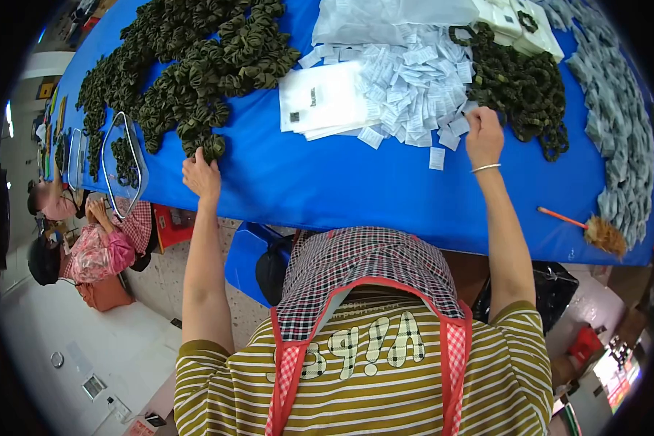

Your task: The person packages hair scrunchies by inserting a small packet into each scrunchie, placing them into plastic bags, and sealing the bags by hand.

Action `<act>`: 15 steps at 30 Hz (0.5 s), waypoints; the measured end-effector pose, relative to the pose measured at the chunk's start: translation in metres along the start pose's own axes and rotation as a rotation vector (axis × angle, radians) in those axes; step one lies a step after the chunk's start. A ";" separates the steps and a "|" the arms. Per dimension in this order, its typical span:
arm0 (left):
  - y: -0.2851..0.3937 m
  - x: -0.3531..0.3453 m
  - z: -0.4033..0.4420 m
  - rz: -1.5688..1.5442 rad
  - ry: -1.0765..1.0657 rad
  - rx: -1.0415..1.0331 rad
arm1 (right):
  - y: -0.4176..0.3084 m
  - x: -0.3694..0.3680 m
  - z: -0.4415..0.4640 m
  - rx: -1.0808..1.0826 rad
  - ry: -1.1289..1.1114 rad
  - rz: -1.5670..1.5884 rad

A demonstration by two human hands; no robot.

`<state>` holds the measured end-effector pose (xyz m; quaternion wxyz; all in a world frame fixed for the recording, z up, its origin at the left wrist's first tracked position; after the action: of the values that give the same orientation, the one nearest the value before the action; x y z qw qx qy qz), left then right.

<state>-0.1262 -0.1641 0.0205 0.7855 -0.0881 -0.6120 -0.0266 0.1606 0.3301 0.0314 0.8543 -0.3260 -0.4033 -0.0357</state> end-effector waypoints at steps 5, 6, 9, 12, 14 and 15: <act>0.033 0.023 0.004 -0.228 0.263 -0.278 | -0.096 -0.006 -0.034 -0.597 -0.326 0.776; 0.052 0.035 0.000 -0.387 0.328 -0.342 | -0.113 -0.006 -0.041 -0.668 -0.415 0.870; 0.122 0.059 -0.060 -1.320 -0.631 0.069 | -0.167 -0.005 -0.048 -0.802 -0.736 1.161; 0.177 0.085 -0.120 -1.867 -1.139 0.244 | -0.196 -0.028 -0.056 -0.630 -0.702 1.067; 0.191 0.089 -0.137 -1.978 -1.188 0.419 | -0.193 -0.040 -0.066 -0.288 -0.471 0.736; 0.190 0.086 -0.140 -1.849 -1.207 0.341 | -0.193 -0.042 -0.069 -0.197 -0.421 0.644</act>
<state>0.0580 0.0042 0.0506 0.0395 0.5117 -0.7188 -0.4690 0.1158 0.1299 0.0709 0.6852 -0.5162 -0.4412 0.2631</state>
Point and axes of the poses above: each hand's wrist, its own z-axis towards the middle knuckle, its own x-axis out of the back of the hand, y = z × x, the point moved 1 cm from there along z, towards the middle knuckle, and after that the axes turned 1 degree about z, right-handed, at the moved point
